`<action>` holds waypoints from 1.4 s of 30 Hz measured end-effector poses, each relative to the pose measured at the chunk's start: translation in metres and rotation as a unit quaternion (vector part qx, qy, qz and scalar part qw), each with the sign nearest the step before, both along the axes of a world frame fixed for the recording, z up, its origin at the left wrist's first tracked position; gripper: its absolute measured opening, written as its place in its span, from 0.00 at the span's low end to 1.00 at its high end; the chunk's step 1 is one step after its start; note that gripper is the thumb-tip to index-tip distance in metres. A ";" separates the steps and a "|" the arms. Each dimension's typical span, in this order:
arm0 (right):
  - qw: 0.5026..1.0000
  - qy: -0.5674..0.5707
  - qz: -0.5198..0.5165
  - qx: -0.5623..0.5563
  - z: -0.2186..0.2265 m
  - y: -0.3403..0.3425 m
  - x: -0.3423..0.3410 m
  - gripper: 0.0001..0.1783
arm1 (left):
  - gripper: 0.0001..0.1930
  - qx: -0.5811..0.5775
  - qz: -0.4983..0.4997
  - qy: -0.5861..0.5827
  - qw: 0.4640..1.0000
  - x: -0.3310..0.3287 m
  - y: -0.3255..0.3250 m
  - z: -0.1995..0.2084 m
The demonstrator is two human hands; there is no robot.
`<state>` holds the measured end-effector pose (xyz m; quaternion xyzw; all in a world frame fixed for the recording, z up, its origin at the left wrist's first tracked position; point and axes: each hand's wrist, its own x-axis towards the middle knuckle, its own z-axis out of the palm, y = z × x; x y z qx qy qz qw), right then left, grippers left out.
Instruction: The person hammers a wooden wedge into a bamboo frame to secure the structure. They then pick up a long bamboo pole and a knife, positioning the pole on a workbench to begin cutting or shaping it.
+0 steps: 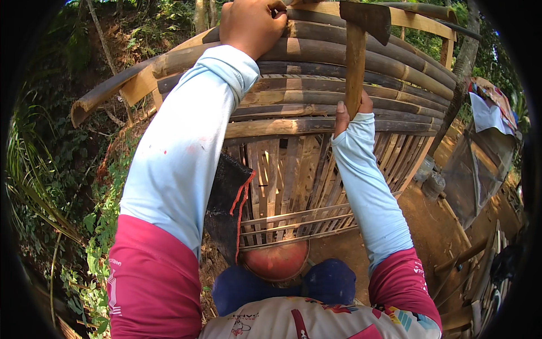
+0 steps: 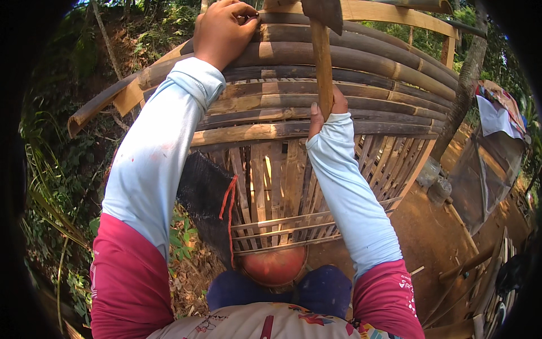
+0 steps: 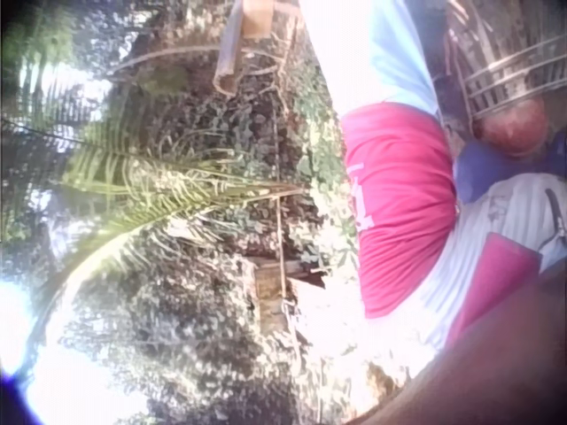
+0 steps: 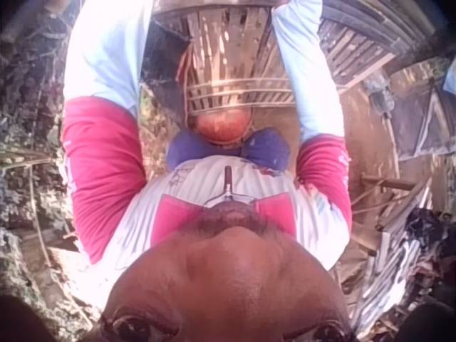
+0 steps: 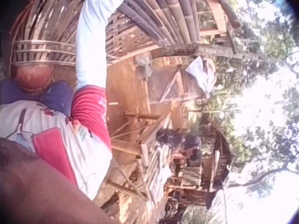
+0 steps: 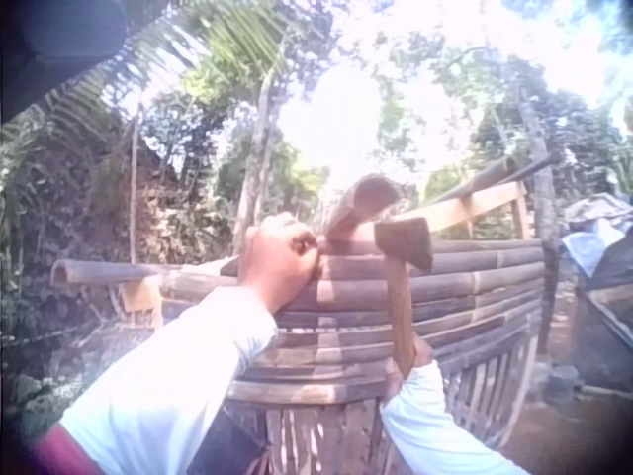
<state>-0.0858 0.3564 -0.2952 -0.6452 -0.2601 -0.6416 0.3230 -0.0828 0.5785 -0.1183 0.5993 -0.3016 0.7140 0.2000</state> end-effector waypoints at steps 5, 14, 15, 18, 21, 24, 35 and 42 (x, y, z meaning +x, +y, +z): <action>0.936 0.129 0.279 0.171 0.030 0.009 -0.018 0.17 | 0.04 -0.003 -0.009 0.020 1.000 0.001 0.000 -0.001; 0.930 0.116 0.301 0.174 0.006 0.028 -0.020 0.22 | 0.03 0.022 -0.013 0.031 0.999 -0.005 0.005 0.003; 0.944 0.124 0.266 0.154 -0.003 0.029 -0.025 0.18 | 0.03 0.033 -0.011 0.034 0.999 -0.004 0.008 0.005; 0.996 0.030 0.085 0.028 -0.007 0.028 -0.020 0.18 | 0.03 0.058 0.000 0.034 0.998 -0.003 0.013 0.010; 0.998 0.016 0.010 -0.056 -0.002 0.021 -0.003 0.23 | 0.04 0.080 0.006 0.044 0.996 -0.001 0.017 0.016; 0.996 0.041 0.030 -0.073 0.007 0.025 0.005 0.28 | 0.05 0.094 0.000 0.065 0.993 0.004 0.021 0.020; 0.998 -0.027 0.011 -0.059 0.015 0.036 0.024 0.31 | 0.06 0.058 -0.048 0.148 0.986 -0.007 0.018 0.017; 0.998 -0.016 0.005 -0.066 0.015 0.037 0.014 0.34 | 0.05 0.054 -0.013 0.119 0.991 -0.004 0.020 0.013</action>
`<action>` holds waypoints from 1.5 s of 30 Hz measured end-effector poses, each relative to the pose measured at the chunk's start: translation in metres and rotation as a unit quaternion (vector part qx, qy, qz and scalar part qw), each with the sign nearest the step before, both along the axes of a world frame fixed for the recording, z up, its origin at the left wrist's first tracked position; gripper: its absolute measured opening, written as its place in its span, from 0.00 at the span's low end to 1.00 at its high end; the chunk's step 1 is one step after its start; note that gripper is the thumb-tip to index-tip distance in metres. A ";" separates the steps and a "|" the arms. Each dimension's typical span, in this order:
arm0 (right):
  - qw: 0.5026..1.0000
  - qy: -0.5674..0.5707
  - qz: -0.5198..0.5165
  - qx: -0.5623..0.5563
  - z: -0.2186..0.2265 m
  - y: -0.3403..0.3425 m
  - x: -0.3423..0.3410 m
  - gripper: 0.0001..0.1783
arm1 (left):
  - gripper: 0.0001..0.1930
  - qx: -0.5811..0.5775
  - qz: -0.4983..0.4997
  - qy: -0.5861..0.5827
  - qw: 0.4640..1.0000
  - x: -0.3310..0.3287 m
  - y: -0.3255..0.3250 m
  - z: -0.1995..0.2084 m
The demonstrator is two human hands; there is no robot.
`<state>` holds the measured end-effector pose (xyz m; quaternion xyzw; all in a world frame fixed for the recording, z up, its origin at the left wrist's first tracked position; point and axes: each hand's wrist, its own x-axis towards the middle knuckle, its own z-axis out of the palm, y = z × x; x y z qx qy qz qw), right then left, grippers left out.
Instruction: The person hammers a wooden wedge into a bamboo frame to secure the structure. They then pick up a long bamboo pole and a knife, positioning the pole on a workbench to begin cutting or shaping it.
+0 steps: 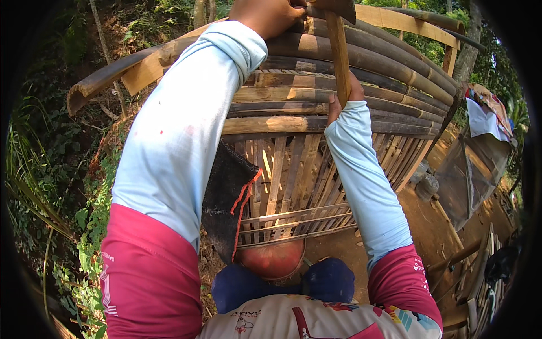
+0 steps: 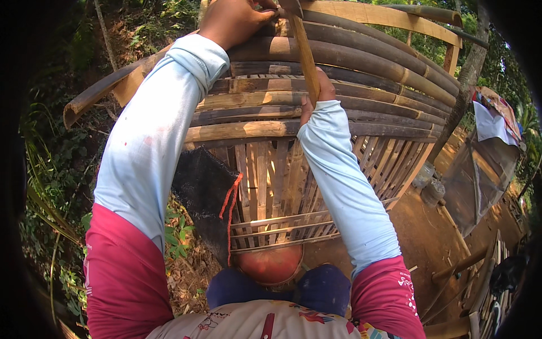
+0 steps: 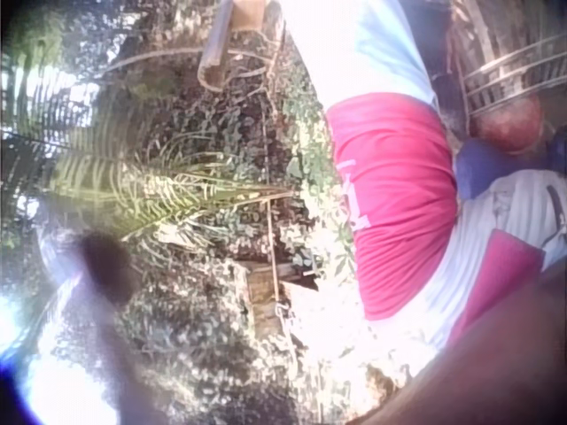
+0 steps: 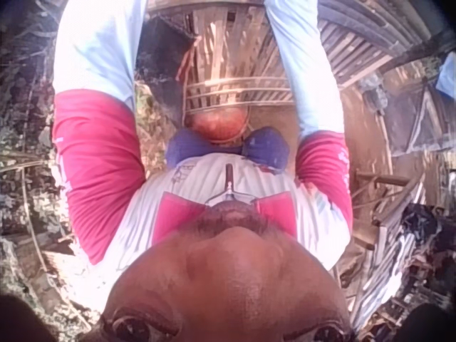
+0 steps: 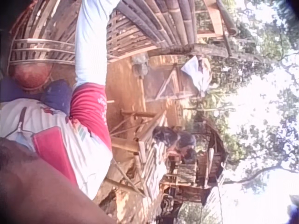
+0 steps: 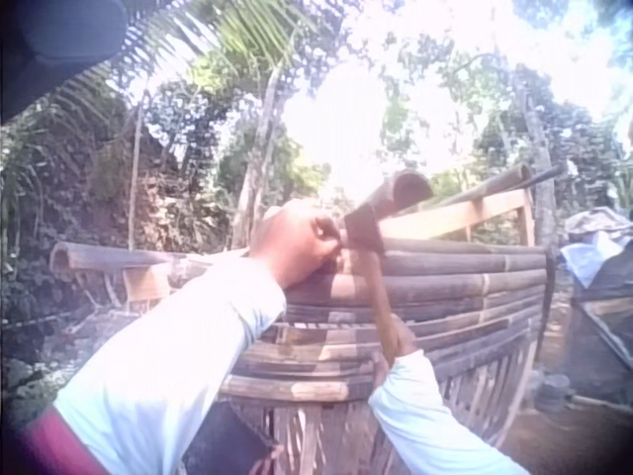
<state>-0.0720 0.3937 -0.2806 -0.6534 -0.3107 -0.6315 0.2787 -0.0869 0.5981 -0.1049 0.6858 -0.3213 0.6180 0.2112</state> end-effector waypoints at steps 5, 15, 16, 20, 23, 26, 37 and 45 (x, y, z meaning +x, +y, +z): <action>0.997 0.070 0.001 0.011 0.001 0.000 -0.001 0.32 | 0.05 -0.001 -0.011 0.066 0.998 -0.007 -0.001 0.001; 0.997 0.062 -0.021 0.028 -0.007 -0.012 0.006 0.31 | 0.07 0.008 -0.025 -0.035 0.999 0.002 0.001 0.001; 0.997 0.067 -0.025 0.026 -0.006 -0.012 0.005 0.31 | 0.08 0.008 -0.030 -0.050 0.998 0.004 0.001 0.000; 0.995 0.082 -0.045 0.017 -0.001 -0.017 0.000 0.32 | 0.08 -0.036 -0.122 0.050 0.991 0.004 -0.002 0.000; 0.992 0.121 -0.030 0.037 -0.001 -0.009 0.004 0.33 | 0.08 -0.025 -0.164 0.067 0.984 0.022 0.013 0.008; 0.989 0.136 -0.031 0.041 0.006 -0.016 0.002 0.34 | 0.09 -0.013 -0.211 0.088 0.973 0.017 0.020 0.016; 0.978 0.205 -0.013 0.039 0.015 -0.017 -0.006 0.34 | 0.09 0.197 0.066 -0.208 0.956 0.020 0.014 -0.011; 0.986 0.125 -0.031 0.110 -0.002 -0.060 -0.024 0.29 | 0.11 0.185 0.126 -0.228 0.948 0.018 -0.006 -0.019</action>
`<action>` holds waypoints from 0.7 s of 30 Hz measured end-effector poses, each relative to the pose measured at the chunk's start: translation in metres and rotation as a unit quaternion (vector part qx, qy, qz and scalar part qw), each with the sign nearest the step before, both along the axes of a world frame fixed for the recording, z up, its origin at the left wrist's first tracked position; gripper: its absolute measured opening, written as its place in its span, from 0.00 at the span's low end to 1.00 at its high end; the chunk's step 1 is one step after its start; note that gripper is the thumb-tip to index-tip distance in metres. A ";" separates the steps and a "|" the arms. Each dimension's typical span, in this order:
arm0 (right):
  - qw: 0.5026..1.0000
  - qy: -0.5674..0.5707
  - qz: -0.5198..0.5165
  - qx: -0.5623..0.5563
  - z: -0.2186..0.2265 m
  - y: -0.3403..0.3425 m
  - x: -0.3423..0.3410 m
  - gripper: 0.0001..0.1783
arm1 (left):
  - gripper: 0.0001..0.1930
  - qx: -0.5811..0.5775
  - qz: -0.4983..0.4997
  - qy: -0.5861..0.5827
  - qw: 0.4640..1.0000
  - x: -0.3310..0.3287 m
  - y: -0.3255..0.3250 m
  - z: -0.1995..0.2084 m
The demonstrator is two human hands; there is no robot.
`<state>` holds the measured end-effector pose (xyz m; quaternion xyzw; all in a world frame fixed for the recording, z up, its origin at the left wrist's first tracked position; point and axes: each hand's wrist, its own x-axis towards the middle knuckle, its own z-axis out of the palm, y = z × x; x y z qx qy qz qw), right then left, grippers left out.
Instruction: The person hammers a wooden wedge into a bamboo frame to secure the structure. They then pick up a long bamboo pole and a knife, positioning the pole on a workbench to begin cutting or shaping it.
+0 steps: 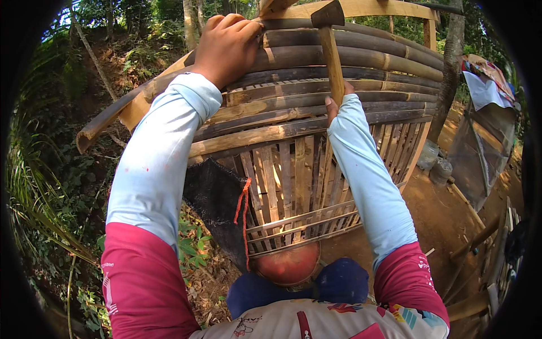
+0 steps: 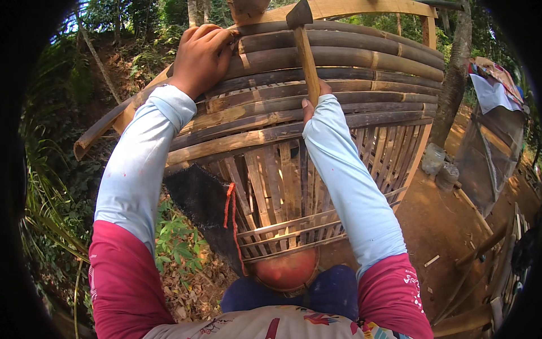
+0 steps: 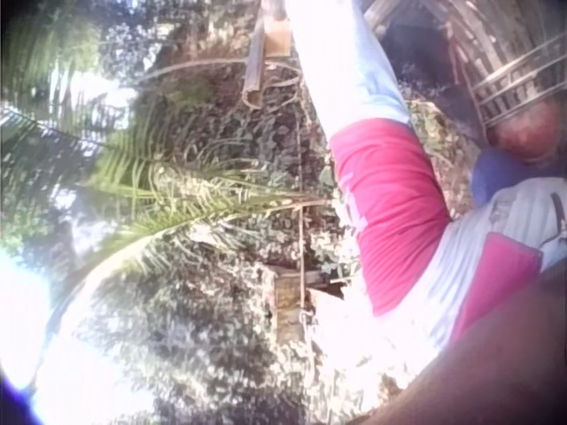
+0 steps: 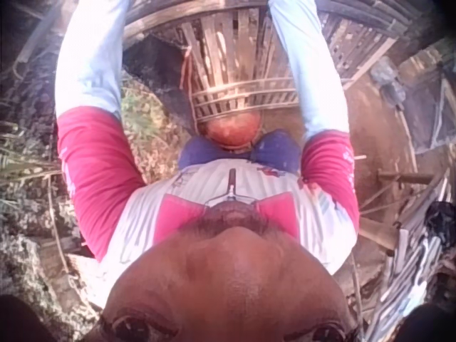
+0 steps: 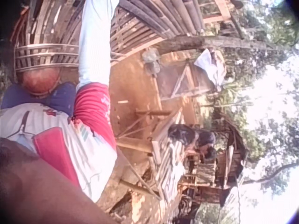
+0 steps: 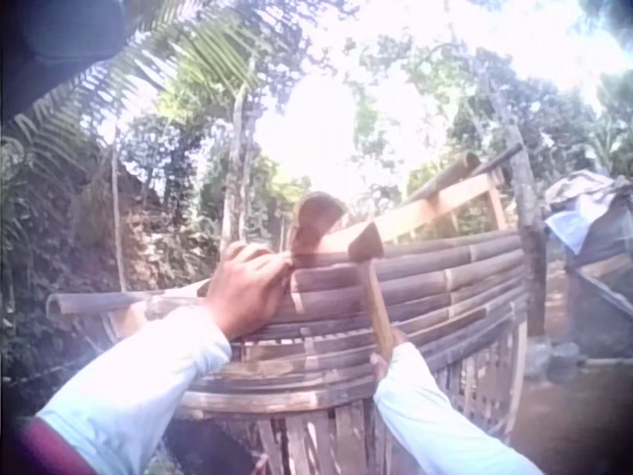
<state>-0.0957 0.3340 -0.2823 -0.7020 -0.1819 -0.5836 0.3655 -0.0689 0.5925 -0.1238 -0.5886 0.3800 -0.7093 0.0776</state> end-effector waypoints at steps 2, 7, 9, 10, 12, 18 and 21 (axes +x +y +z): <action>0.998 0.048 -0.021 0.017 0.008 0.004 -0.005 0.28 | 0.11 0.000 0.019 -0.006 1.000 -0.004 0.006 -0.003; 0.999 0.025 -0.011 -0.031 0.017 -0.031 0.019 0.31 | 0.09 -0.013 0.022 -0.015 1.000 -0.006 -0.003 -0.003; 0.999 0.035 -0.015 -0.030 0.015 -0.034 0.027 0.31 | 0.09 -0.015 0.022 -0.007 1.000 -0.008 -0.005 -0.007; 0.999 0.045 -0.017 -0.023 0.016 -0.033 0.028 0.31 | 0.08 -0.015 0.024 -0.004 1.000 -0.010 -0.007 -0.008; 0.998 0.058 -0.017 -0.014 0.017 -0.031 0.029 0.32 | 0.09 -0.013 0.027 0.005 1.000 -0.014 -0.011 -0.010; 0.997 0.078 -0.023 -0.002 0.021 -0.033 0.035 0.34 | 0.06 -0.076 -0.028 0.097 0.992 -0.022 -0.015 -0.014; 0.999 0.031 0.002 -0.014 0.020 -0.032 0.036 0.31 | 0.04 -0.149 -0.155 0.191 0.958 -0.017 -0.002 -0.005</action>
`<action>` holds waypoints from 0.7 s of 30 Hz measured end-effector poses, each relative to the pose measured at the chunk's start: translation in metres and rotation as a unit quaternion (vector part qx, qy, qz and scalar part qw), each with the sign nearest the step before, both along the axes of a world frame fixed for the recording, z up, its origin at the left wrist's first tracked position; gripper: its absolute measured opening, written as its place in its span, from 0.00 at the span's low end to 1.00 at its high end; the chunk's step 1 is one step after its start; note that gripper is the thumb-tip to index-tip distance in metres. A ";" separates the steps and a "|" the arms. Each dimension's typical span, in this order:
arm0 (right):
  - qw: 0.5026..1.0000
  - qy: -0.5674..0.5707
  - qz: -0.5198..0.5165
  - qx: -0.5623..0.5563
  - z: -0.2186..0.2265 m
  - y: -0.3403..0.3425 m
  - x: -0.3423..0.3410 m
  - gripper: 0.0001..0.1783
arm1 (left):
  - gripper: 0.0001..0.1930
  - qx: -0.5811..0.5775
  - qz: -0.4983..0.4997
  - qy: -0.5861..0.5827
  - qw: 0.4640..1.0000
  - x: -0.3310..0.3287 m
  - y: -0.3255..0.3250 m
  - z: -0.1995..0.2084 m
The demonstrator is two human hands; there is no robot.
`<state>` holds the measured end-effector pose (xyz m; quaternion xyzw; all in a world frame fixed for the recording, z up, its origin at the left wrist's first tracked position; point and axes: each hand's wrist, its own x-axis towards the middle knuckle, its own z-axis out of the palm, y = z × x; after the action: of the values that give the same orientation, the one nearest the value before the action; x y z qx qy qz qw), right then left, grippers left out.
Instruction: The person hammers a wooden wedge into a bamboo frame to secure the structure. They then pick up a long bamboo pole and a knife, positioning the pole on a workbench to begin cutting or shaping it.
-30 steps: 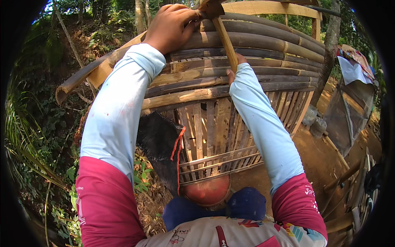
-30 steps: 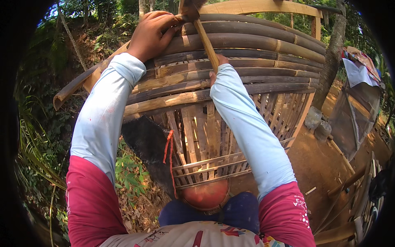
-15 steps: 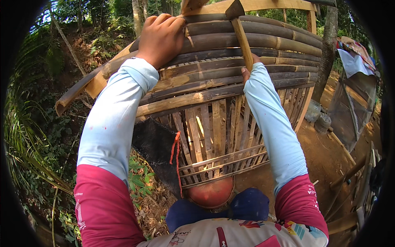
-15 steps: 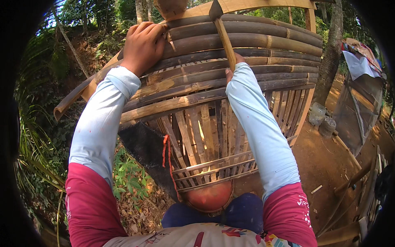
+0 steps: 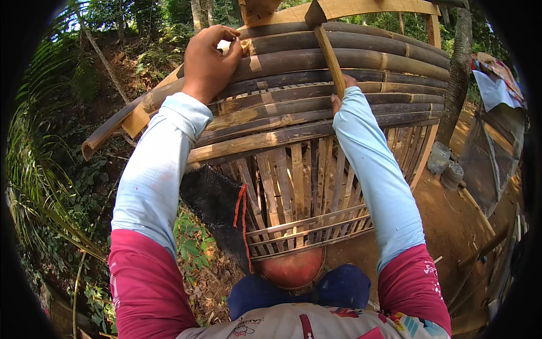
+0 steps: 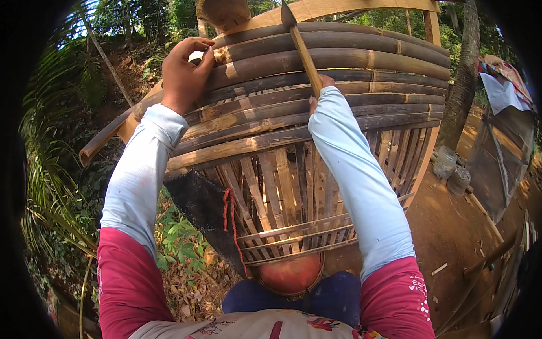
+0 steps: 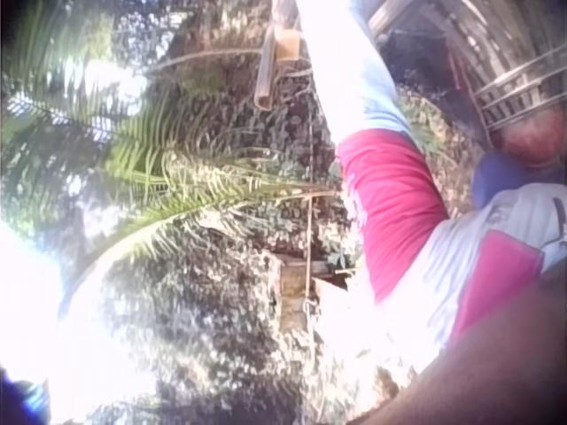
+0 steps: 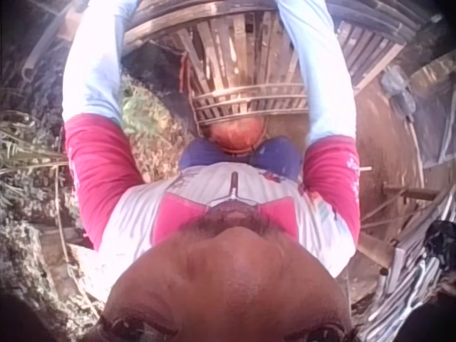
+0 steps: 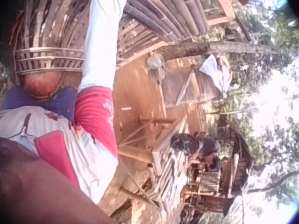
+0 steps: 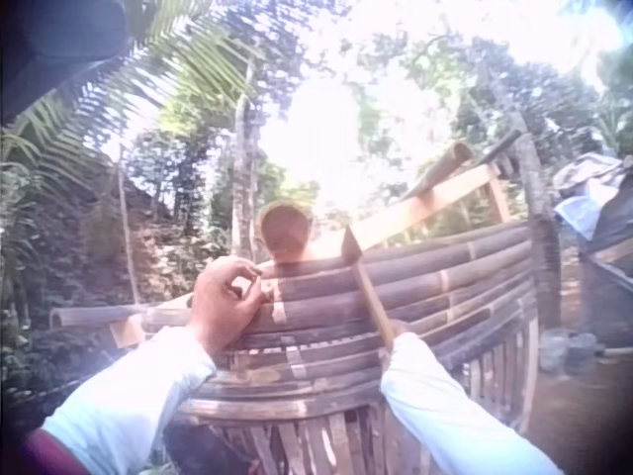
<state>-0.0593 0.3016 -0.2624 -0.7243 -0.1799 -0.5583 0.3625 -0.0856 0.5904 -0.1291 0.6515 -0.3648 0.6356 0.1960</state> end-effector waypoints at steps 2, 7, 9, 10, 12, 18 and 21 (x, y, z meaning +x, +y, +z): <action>1.000 0.011 -0.010 0.000 -0.001 0.002 -0.005 0.31 | 0.05 -0.018 -0.070 0.020 0.997 0.012 0.010 0.004; 1.000 0.013 -0.021 -0.011 0.002 -0.004 -0.011 0.31 | 0.06 -0.038 -0.036 0.120 0.991 0.001 0.009 0.009; 1.000 0.015 -0.017 -0.003 0.001 -0.005 -0.009 0.30 | 0.06 -0.054 -0.014 0.121 0.991 -0.001 0.012 0.012; 1.000 0.022 -0.016 0.001 0.001 -0.005 -0.006 0.30 | 0.07 -0.053 -0.037 0.118 0.991 0.004 0.015 0.013; 0.999 0.035 -0.015 0.007 0.004 -0.006 0.002 0.30 | 0.08 -0.053 -0.085 0.110 0.989 0.017 0.022 0.015; 0.999 0.001 -0.034 0.001 -0.001 -0.008 0.011 0.32 | 0.10 -0.012 -0.117 0.159 0.980 0.020 0.027 0.029; 0.999 0.029 -0.027 -0.002 0.001 -0.014 0.016 0.32 | 0.09 0.033 -0.083 0.152 0.984 0.020 0.029 0.036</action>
<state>-0.0428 0.2875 -0.2613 -0.7458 -0.1504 -0.5461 0.3506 -0.0653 0.6198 -0.0932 0.7141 -0.4045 0.4986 0.2791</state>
